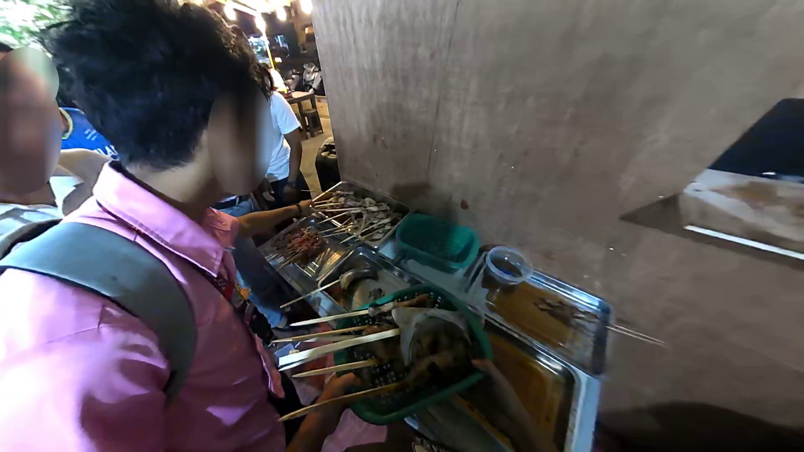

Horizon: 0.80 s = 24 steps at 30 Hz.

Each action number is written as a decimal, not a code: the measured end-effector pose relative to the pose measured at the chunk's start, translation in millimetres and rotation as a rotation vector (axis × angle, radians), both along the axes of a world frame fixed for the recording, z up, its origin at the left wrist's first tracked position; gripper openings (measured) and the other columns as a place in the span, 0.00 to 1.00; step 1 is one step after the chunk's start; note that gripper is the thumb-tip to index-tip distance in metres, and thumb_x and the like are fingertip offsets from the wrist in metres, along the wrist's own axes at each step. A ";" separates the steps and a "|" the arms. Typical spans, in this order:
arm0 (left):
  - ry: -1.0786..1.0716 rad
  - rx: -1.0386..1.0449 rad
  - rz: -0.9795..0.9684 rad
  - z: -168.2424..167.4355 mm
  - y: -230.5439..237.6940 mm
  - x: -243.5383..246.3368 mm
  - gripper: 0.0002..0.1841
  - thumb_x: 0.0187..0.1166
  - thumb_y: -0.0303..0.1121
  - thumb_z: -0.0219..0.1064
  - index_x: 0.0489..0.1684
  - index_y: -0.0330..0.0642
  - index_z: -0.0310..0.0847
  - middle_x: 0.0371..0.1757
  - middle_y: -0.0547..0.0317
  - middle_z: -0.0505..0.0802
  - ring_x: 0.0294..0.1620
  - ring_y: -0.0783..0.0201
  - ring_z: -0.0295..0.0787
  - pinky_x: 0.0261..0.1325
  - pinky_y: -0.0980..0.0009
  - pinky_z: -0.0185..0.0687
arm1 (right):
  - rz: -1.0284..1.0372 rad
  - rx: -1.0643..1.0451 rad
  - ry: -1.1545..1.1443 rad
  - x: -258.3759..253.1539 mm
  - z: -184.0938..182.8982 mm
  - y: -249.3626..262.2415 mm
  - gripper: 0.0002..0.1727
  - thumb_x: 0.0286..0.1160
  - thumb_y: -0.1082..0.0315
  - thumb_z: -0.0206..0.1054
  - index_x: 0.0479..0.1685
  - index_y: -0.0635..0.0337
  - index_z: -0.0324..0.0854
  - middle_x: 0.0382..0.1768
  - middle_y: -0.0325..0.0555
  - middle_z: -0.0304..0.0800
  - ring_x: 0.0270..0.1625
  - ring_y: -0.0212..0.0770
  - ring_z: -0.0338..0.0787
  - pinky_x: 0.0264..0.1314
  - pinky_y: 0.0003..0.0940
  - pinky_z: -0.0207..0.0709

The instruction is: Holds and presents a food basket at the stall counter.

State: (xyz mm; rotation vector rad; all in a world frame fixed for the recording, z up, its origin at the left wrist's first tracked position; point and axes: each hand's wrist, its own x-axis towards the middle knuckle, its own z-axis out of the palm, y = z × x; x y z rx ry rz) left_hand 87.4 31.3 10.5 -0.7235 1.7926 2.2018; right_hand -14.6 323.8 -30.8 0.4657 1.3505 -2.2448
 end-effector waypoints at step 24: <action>0.051 0.015 -0.008 16.2 5.6 2.3 0.11 0.82 0.22 0.50 0.32 0.42 0.77 0.25 0.68 0.86 0.28 0.77 0.82 0.34 0.79 0.80 | -0.002 0.041 -0.031 0.0 9.6 1.6 0.17 0.90 0.63 0.44 0.65 0.62 0.70 0.43 0.51 0.89 0.43 0.43 0.92 0.45 0.41 0.88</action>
